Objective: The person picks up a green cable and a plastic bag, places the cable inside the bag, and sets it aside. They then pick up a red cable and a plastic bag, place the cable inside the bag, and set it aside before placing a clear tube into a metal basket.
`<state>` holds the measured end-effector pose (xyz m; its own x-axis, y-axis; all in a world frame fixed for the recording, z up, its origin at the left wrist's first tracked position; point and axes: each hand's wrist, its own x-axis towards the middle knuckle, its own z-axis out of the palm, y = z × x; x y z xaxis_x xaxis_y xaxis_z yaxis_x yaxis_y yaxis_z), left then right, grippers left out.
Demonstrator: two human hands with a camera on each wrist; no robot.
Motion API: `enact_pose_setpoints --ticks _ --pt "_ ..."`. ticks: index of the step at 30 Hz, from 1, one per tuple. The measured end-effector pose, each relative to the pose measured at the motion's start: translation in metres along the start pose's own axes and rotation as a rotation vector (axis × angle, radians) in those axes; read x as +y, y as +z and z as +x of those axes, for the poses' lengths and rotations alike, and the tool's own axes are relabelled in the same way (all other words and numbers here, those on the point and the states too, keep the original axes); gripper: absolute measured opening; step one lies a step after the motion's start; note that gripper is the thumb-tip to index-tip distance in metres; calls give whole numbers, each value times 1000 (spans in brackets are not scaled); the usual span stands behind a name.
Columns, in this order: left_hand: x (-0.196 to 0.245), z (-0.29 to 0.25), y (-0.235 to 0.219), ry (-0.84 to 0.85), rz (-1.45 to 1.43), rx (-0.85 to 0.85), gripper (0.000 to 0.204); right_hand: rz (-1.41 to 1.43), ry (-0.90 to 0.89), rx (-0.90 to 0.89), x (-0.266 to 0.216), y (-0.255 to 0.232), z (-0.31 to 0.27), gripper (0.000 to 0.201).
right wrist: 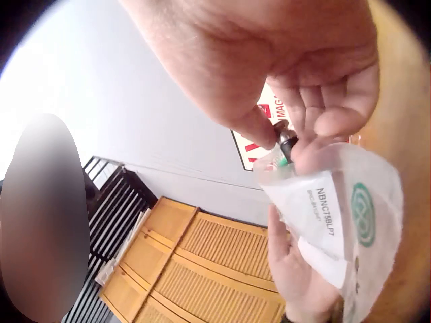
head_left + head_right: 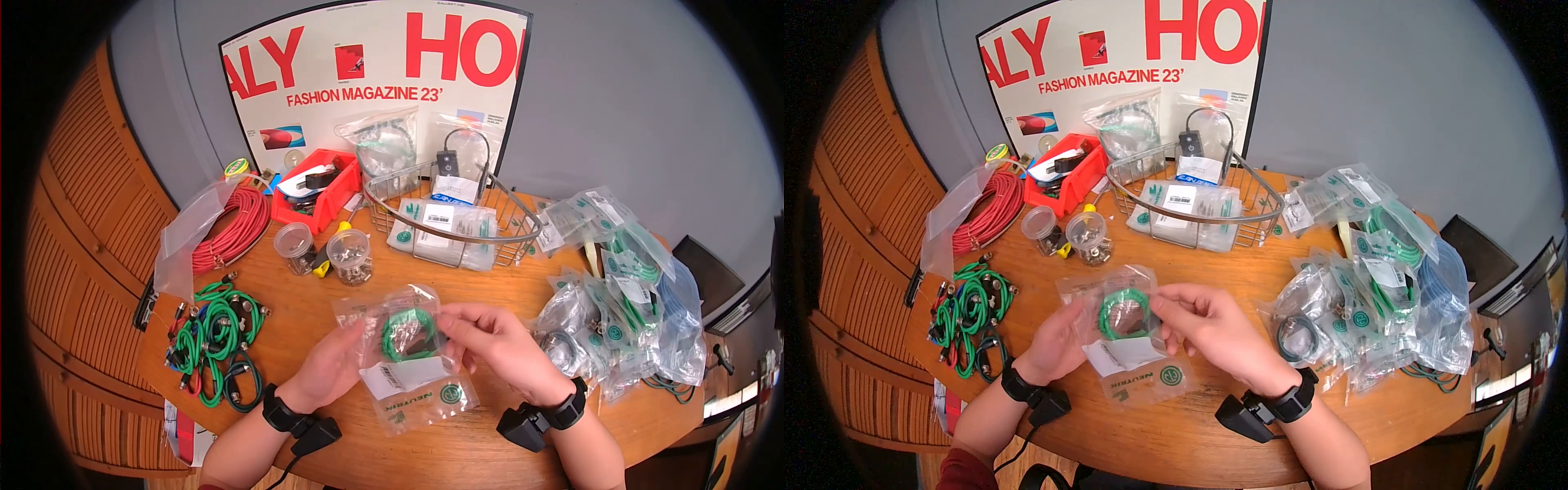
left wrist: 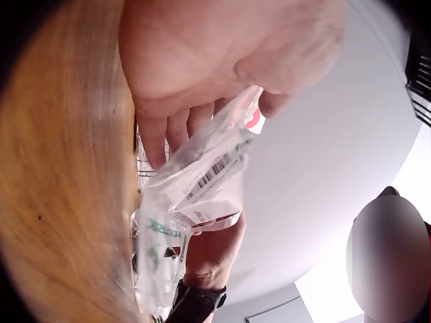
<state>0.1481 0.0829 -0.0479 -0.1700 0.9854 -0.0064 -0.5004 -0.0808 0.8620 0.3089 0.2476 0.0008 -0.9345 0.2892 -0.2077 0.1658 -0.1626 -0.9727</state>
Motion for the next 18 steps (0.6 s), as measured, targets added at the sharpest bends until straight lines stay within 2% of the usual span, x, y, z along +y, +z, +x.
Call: enact_pose_setpoints --ticks 3,7,9,12,15,17,18 --pt "-2 -2 0 -9 92 -25 68 75 13 25 2 -4 2 31" --pt "-4 1 1 2 49 -29 70 -30 -25 22 1 2 1 32" --pt "-6 4 -4 30 71 -87 71 -71 -39 14 1 3 1 32" --pt "6 2 11 -27 -17 0 73 -74 -26 45 3 2 3 33" --pt "7 -1 13 -32 -2 -17 76 -82 -24 39 3 3 2 32" --pt "4 -3 7 -61 -24 -14 75 -97 -58 -78 3 5 1 33" --pt "3 -3 5 -90 -46 -10 75 -119 -7 -126 0 6 -1 34"
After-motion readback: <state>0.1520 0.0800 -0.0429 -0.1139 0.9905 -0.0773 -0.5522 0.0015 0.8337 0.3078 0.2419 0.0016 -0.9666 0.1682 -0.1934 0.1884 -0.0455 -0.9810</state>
